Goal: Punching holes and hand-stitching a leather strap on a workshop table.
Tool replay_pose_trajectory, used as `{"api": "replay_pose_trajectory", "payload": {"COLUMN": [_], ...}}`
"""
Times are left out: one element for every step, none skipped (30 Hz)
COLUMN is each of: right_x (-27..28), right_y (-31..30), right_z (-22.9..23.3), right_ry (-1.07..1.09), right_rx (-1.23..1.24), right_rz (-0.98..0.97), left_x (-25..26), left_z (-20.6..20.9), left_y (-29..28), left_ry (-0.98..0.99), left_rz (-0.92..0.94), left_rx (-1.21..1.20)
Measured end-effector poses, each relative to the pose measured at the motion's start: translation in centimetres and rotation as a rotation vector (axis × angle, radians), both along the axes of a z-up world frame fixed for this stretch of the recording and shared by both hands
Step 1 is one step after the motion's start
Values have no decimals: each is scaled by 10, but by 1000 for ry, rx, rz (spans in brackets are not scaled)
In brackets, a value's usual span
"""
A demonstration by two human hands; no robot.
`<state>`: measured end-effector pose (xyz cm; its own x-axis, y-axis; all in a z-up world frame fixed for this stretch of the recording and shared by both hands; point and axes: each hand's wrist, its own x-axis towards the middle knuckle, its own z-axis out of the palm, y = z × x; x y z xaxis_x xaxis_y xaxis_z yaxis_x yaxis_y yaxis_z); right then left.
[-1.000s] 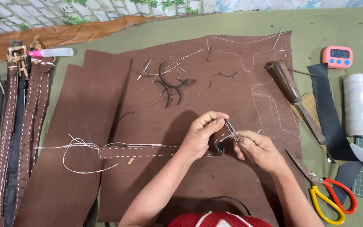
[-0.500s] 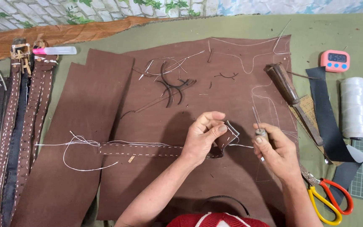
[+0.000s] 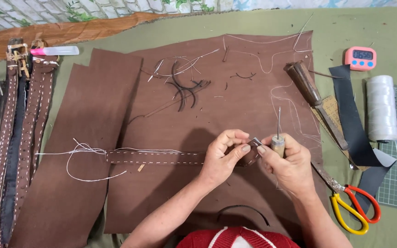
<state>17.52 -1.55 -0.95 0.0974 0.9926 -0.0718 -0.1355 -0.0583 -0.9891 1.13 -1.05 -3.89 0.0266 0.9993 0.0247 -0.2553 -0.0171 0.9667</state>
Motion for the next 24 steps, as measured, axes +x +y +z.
{"api": "replay_pose_trajectory", "payload": {"right_x": [1, -1, -3, -5, 0, 4, 8, 9, 9, 8, 8, 9, 10, 6, 3, 1, -1, -3, -5, -6, -8, -9, -10, -10], "right_y": [-2, -3, -4, -5, -6, -6, -5, -11, -16, -20, -22, -26, -29, -29, -28, -28, -28, -28, -28, -27, -26, -26, -26, -25], "right_z": [-3, 1, 4, 8, 10, 11, 13, 22, 31, 40, 39, 37, 34, 34, 34, 35, 35, 35, 35, 37, 39, 41, 42, 43], "right_ry": [13, 13, 11, 10, 11, -45, -101, -96, -242, -385, -377, -453, -528, -522, -593, -667, -666, -698, -729, -729, -725, -722, -721, -715], "right_rx": [-10, -9, -2, 4, 5, 59, 112, 115, 69, 25, 32, 121, 211, 209, 328, 449, 448, 436, 424, 424, 429, 432, 431, 430], "right_rz": [-12, -12, -3, 7, 8, 84, 159, 163, 208, 254, 258, 274, 288, 285, 303, 316, 309, 335, 361, 357, 367, 379, 377, 383], "left_x": [0, 1, 2, 3, 3, 3, 3, -2, -8, -16, -19, -22, -25, -29, -32, -34, -37, -39, -41, -43, -44, -46, -46, -45], "left_z": [1, 1, 1, 1, -1, -2, -3, -10, -16, -21, -20, -20, -20, -20, -20, -19, -19, -18, -18, -21, -25, -29, -27, -26], "left_y": [-2, -2, -3, -4, -5, -5, -4, -2, 0, 3, 7, 8, 10, 10, 10, 11, 10, 10, 9, 9, 8, 7, 6, 6], "left_ry": [-6, -5, -35, -65, -64, -162, -260, -255, -537, -814, -806, -922, -1038, -1032, -1062, -1096, -1092, -1098, -1105, -1103, -1099, -1096, -1095, -1117], "left_rz": [6, 6, 12, 19, 20, 22, 23, 27, -38, -102, -97, -143, -190, -190, -191, -197, -202, -216, -230, -233, -259, -282, -284, -298], "left_rx": [-2, -1, -24, -47, -46, -116, -186, -183, -256, -325, -318, -281, -242, -245, -250, -255, -258, -255, -251, -252, -210, -168, -170, -179]}}
